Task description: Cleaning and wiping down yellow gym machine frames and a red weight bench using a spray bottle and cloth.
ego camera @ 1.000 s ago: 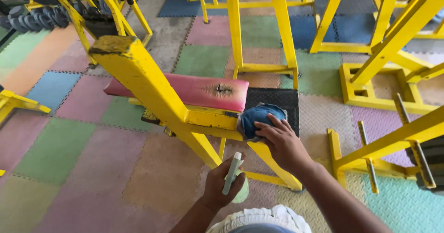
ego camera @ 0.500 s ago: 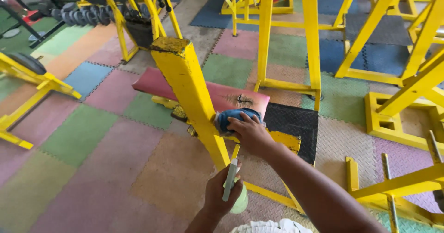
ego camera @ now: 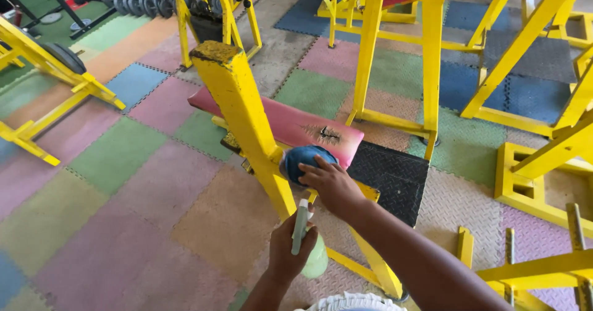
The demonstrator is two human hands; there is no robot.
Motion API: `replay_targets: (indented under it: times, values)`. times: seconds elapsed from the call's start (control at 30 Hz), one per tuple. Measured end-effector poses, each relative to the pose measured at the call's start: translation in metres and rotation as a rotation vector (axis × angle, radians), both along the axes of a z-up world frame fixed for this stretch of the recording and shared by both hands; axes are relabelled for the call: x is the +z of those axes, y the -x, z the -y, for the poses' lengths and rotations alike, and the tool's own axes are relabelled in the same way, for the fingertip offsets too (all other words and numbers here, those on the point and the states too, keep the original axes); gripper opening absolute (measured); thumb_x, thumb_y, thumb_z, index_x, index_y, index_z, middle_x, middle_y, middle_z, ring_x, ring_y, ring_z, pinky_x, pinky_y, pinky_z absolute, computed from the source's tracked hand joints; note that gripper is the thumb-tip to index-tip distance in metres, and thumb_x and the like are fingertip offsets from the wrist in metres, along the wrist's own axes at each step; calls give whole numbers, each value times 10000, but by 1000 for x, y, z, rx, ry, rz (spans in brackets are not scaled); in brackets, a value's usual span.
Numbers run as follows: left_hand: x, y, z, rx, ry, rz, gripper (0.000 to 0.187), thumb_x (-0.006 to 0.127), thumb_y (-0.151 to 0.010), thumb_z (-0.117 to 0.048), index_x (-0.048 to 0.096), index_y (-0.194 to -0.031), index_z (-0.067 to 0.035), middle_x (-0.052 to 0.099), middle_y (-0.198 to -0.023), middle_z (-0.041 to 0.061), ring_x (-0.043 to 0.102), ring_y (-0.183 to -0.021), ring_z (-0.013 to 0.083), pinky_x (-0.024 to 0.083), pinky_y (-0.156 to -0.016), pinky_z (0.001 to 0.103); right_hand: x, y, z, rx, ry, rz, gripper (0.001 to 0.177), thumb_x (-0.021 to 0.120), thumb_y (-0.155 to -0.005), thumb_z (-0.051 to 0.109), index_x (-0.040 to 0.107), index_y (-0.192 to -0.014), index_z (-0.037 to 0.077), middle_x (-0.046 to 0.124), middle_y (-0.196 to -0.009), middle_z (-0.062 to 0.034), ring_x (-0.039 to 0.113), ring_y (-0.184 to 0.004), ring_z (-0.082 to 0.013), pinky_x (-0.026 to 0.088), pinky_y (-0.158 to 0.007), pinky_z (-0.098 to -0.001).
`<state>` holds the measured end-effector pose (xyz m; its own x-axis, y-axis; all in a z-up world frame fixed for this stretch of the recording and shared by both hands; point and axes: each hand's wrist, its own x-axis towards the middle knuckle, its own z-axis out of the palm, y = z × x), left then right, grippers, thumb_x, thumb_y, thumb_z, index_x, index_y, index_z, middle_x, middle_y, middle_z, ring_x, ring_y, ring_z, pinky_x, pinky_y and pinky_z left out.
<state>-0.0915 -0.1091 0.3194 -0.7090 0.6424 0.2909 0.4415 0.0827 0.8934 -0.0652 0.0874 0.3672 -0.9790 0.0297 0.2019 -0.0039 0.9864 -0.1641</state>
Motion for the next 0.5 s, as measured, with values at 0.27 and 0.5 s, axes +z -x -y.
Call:
replay_targets:
  times: [0.27,0.5]
  values:
    - [-15,-25,-19,125,-20,5,449,737,-822,-161,709,-1267,-99,806,-974,112,798,-849,220,617,-776,342,-6,-96,-12,87,-100,-109,328,670,-811,105,733,-1129,159,549,-1472,-22,346,-1461,-334,298,-1126,-555]
    - [-6,-40,-29,169,-57,64,467,720,-805,-126,694,-1271,-101,802,-973,113,794,-827,214,611,-769,342,-18,-110,-21,241,-271,36,179,633,-832,160,746,-939,71,602,-1410,-79,202,-1520,-367,139,-1209,-578]
